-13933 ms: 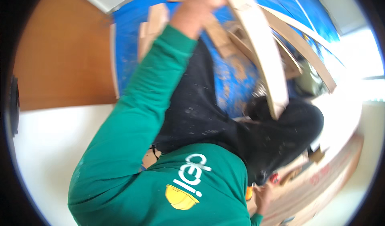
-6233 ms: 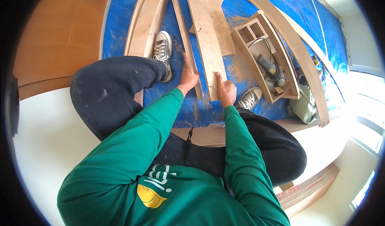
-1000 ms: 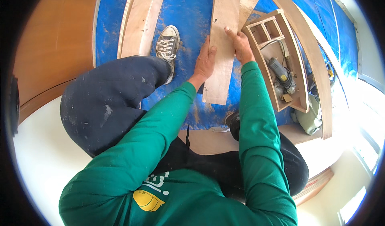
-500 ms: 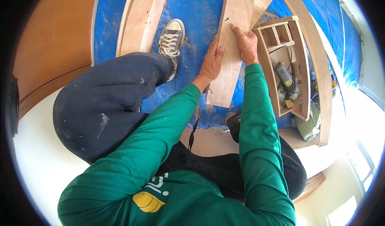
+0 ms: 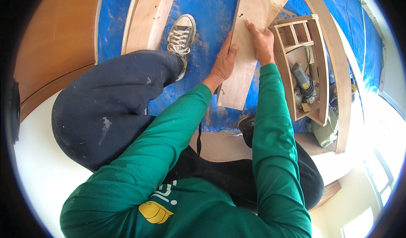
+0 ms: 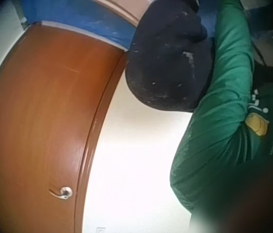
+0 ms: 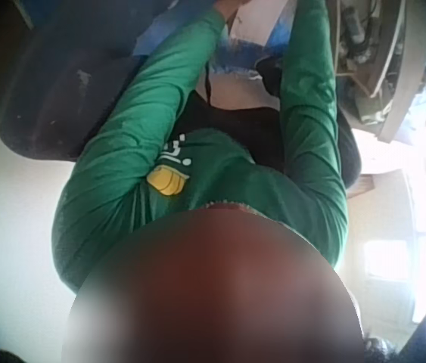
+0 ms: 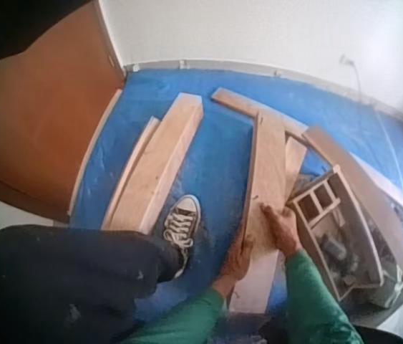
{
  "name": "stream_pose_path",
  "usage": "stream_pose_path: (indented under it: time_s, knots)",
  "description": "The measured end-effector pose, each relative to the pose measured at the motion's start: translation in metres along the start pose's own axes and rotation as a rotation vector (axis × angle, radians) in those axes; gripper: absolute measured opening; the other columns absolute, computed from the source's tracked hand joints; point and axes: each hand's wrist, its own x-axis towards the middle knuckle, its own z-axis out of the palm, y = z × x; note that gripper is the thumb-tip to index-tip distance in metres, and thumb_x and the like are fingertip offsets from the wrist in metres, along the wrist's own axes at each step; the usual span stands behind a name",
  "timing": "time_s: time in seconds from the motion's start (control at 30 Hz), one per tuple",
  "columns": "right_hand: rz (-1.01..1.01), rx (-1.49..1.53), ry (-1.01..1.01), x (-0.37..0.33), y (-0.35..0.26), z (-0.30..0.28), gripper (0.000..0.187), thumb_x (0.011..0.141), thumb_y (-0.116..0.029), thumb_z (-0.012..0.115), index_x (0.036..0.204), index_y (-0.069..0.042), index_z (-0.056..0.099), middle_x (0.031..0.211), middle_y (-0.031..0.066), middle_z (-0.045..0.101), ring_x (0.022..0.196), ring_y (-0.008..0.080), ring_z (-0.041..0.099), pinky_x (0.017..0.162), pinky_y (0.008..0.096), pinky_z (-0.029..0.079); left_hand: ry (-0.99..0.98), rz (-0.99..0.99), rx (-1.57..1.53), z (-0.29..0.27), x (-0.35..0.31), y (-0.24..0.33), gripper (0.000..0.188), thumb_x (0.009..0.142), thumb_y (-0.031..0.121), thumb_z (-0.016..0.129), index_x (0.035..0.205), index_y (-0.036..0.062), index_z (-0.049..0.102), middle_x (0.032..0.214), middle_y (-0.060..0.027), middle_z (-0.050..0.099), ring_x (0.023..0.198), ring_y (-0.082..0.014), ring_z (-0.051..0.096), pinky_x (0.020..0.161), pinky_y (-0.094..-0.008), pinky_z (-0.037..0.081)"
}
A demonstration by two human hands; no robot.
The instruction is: The person assembles wooden furniture pieces on a blue tarp-covered floor. They use a cordless drill to drive screws into wooden planks and a wooden frame, repeatedly picking up pieces, aligning them, and fastening them together.
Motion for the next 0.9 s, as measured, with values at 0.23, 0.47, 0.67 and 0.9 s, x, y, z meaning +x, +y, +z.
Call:
stream_pose_path:
  time_s: [0.23, 0.47, 0.67, 0.9]
  knots:
    - [-0.021, -0.011, -0.074, 0.004, 0.007, -0.007, 0.058, 0.095, -0.037, 0.086, 0.125, 0.01, 0.069, 0.113, 0.018, 0.078, 0.094, 0.0232, 0.078, 0.081, 0.0351, 0.064, -0.003, -0.021, 0.006, -0.002, 0.0, 0.003, 0.072, 0.117, 0.047, 0.043, 0.172, 0.004, 0.028, 0.175, -0.0249, 0.034, 0.163, -0.0392, 0.032, 0.133, -0.0408, 0.028]
    - [0.075, -0.439, -0.112, -0.038, 0.022, -0.064, 0.086, 0.092, -0.074, 0.073, 0.117, 0.008, 0.069, 0.102, 0.0173, 0.075, 0.09, 0.0245, 0.075, 0.081, 0.0357, 0.059, 0.033, 0.056, 0.052, 0.004, -0.001, 0.001, 0.072, 0.117, 0.048, 0.039, 0.172, 0.0021, 0.029, 0.174, -0.0264, 0.035, 0.163, -0.0407, 0.032, 0.133, -0.041, 0.027]
    - [-0.054, -1.22, -0.284, -0.134, -0.059, -0.183, 0.086, 0.091, -0.068, 0.079, 0.134, 0.004, 0.065, 0.111, 0.0238, 0.077, 0.104, 0.0347, 0.076, 0.092, 0.0451, 0.058, -0.009, 0.093, 0.065, 0.005, 0.004, -0.017, 0.077, 0.117, 0.052, 0.03, 0.171, -0.0024, 0.028, 0.174, -0.0282, 0.034, 0.163, -0.0416, 0.031, 0.133, -0.0408, 0.026]
    - [-0.184, -0.864, 0.221, -0.349, -0.165, -0.339, 0.056, 0.108, -0.049, 0.064, 0.144, -0.006, 0.063, 0.117, 0.0073, 0.073, 0.11, 0.0163, 0.068, 0.094, 0.0339, 0.053, 0.004, 0.165, 0.174, 0.02, 0.003, -0.024, 0.077, 0.117, 0.054, 0.03, 0.172, 0.0006, 0.025, 0.176, -0.0255, 0.032, 0.163, -0.0392, 0.032, 0.133, -0.0388, 0.027]
